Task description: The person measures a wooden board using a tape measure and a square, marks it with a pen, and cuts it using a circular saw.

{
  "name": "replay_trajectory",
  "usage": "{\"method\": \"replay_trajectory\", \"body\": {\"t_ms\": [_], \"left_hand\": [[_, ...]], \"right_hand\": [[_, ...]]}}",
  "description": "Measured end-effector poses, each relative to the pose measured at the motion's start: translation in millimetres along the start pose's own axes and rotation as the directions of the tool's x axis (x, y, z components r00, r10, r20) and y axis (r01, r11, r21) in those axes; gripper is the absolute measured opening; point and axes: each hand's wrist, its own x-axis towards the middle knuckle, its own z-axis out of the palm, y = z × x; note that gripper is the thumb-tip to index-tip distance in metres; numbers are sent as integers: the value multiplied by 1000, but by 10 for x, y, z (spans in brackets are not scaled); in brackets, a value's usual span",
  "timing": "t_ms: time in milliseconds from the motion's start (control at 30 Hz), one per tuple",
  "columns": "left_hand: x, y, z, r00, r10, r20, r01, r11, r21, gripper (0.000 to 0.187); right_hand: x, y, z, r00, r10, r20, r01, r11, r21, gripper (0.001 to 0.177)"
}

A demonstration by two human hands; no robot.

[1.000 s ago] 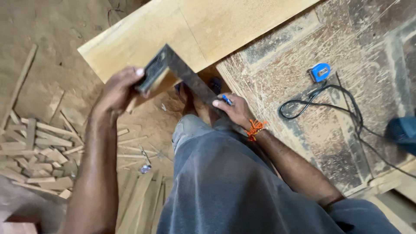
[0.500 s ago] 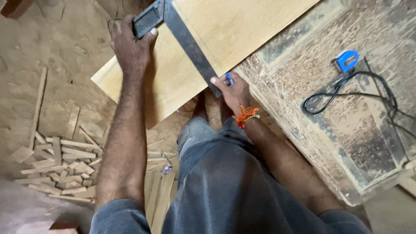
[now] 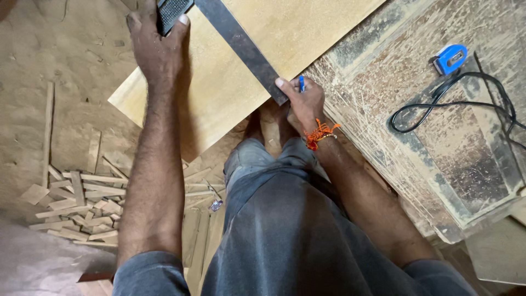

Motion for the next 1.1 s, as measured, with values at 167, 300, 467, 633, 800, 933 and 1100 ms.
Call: {"method": "replay_trajectory", "body": {"t_ms": [167,300,467,633,800,933,1100], "left_hand": [[17,16,-1,994,-94,52,99,990,-100,53],[26,-15,-37,998,34,45,-28,992,-125,46],[9,-18,-60,998,16,64,-3,981,-194,43],[19,-16,-40,993,-88,75,98,985,-139,35],[16,-38,-4,996,-83,34,85,993,-79,43],[-5,-59,66,989,-135,65,146,961,-236,48],[8,-109,20,998,-31,63,43,981,-192,47]], "right_hand": [[-30,10,-57,994,34,99,-42,996,73,31],[-30,85,-36,994,2,108,-17,989,146,28],[23,175,-46,988,-5,156,-17,989,144,26],[35,214,-36,986,-53,156,20,978,207,24],[15,141,-54,989,-36,144,18,992,128,25],[-22,57,-72,987,-53,149,29,986,162,26],[-25,44,-92,983,-44,178,12,985,174,25]]}}
